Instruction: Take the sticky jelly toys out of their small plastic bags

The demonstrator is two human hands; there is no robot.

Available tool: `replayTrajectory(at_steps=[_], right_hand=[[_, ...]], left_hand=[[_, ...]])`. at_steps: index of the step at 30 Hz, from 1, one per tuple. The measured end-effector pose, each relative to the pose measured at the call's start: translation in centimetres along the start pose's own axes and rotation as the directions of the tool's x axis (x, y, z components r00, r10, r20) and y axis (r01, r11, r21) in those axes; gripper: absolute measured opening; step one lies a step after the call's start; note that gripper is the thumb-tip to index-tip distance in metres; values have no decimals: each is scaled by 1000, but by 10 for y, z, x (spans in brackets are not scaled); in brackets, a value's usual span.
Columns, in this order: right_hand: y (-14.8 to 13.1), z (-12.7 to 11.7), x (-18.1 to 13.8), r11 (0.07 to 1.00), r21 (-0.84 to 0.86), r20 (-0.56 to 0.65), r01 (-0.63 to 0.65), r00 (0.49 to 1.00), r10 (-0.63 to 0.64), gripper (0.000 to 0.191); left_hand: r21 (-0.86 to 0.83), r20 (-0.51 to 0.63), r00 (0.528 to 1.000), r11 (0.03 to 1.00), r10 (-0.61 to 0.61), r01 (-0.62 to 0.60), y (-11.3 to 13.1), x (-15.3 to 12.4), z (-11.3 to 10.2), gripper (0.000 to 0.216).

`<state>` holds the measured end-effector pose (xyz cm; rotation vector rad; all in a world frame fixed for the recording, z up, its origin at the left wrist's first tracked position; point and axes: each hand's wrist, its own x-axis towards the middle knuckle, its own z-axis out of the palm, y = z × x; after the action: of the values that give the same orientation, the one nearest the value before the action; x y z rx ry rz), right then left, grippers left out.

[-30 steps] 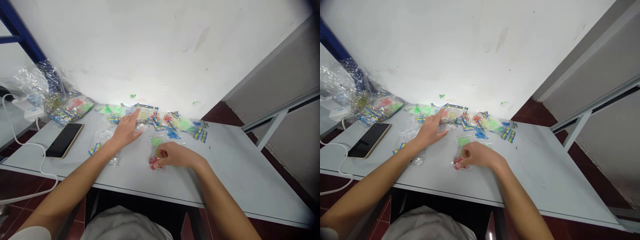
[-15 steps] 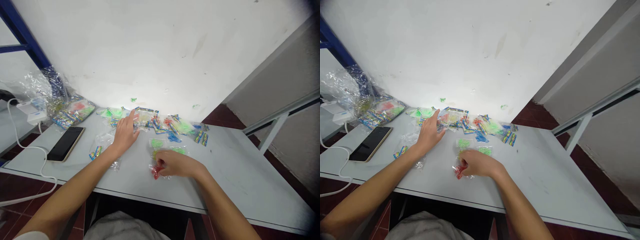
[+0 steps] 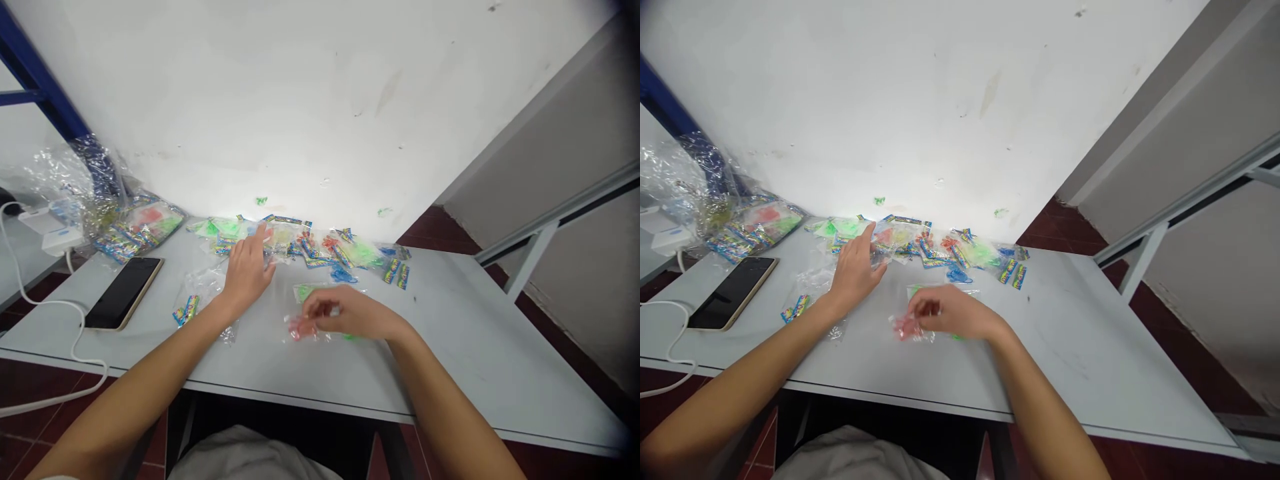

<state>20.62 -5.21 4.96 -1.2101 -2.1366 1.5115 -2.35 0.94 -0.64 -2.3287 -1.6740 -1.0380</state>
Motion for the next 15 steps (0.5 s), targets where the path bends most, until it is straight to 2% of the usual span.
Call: replayTrajectory(at_steps=[1,3,5,8,11,15], right_hand=[[1,2,3,995,82,-116,59,992,-49,16],[3,5,9,956,232,-329,180,939,-97,18],[7,7,15,902,342,-462,264,883,-84,20],[15,7,23,862,385,-626,331,779,-19,21],[19,8,27,841,403,-724,362,688,51,23],[17,13,30,844,399,-768,359,634,93,28]], left_hand=[[7,1,1000,1000,10,-10,1,-1,0,77],[21,14,999,999,44,-44,3,-2,0,75],[34,40,994,994,100,-102,5,-4,2,74],[52,94,977,979,192,-197,8,-8,6,74],[66,141,956,961,256,-267,12,-12,10,73],[68,160,950,957,270,-283,16,-16,11,74]])
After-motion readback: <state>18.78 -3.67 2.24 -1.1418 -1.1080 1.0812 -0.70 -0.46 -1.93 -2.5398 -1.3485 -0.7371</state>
